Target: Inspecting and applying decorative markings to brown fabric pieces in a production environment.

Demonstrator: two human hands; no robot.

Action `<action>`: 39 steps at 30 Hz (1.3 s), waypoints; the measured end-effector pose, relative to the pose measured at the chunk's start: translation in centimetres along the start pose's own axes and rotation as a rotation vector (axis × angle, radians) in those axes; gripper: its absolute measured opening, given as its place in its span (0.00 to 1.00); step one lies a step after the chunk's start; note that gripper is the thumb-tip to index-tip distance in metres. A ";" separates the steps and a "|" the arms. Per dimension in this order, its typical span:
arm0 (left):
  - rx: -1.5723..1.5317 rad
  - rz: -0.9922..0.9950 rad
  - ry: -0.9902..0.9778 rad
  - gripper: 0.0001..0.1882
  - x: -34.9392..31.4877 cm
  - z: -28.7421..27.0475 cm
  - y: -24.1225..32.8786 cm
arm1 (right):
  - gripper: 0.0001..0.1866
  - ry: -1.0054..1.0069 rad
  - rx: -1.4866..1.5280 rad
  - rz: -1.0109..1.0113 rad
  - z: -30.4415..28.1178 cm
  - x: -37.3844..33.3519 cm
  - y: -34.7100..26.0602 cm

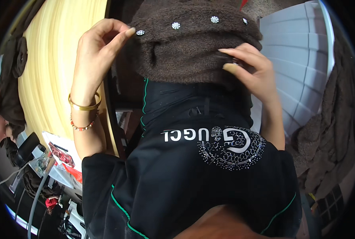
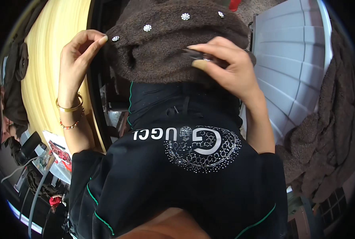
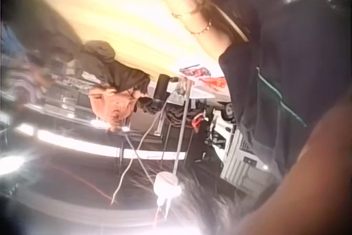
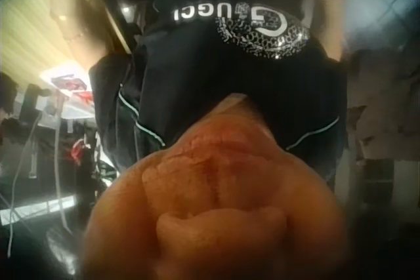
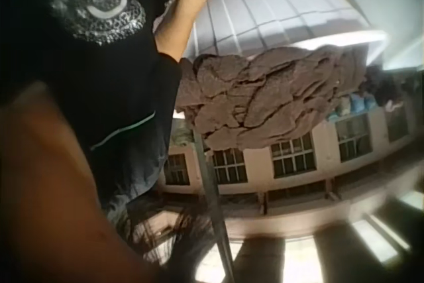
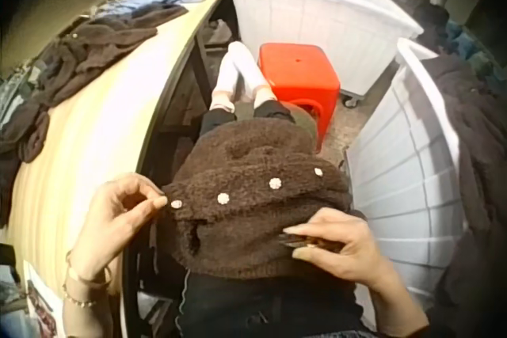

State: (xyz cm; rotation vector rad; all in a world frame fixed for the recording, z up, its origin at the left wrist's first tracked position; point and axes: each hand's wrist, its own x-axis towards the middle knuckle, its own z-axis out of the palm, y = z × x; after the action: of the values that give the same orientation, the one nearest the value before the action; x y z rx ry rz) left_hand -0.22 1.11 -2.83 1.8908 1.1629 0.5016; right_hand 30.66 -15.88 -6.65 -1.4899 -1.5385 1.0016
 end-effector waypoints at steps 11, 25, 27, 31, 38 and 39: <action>0.330 0.441 -0.110 0.10 1.6 6.4 4.1 | 0.21 0.085 0.080 0.013 -2.6 -2.3 1.8; 0.365 0.647 -0.014 0.15 6.2 15.8 10.4 | 0.20 0.273 0.167 0.063 -3.4 -3.7 3.7; 0.396 0.613 0.026 0.15 6.5 16.8 10.5 | 0.20 0.341 0.165 0.076 -3.4 -3.6 4.0; 0.434 0.650 0.110 0.14 6.7 17.7 9.7 | 0.20 0.396 0.133 0.080 -3.4 -3.2 4.6; 0.352 0.660 0.173 0.08 6.3 17.5 8.1 | 0.20 0.430 0.060 0.036 -3.2 -2.1 5.1; 0.303 0.607 0.165 0.07 6.2 17.4 7.9 | 0.20 0.433 0.035 0.031 -3.1 -1.9 5.1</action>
State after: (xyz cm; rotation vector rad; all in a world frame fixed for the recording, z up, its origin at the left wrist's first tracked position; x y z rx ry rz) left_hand 19.07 -3.00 -6.75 2.5159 0.7753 0.8585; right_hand 35.65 -17.61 -10.08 -1.5848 -1.1846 0.6617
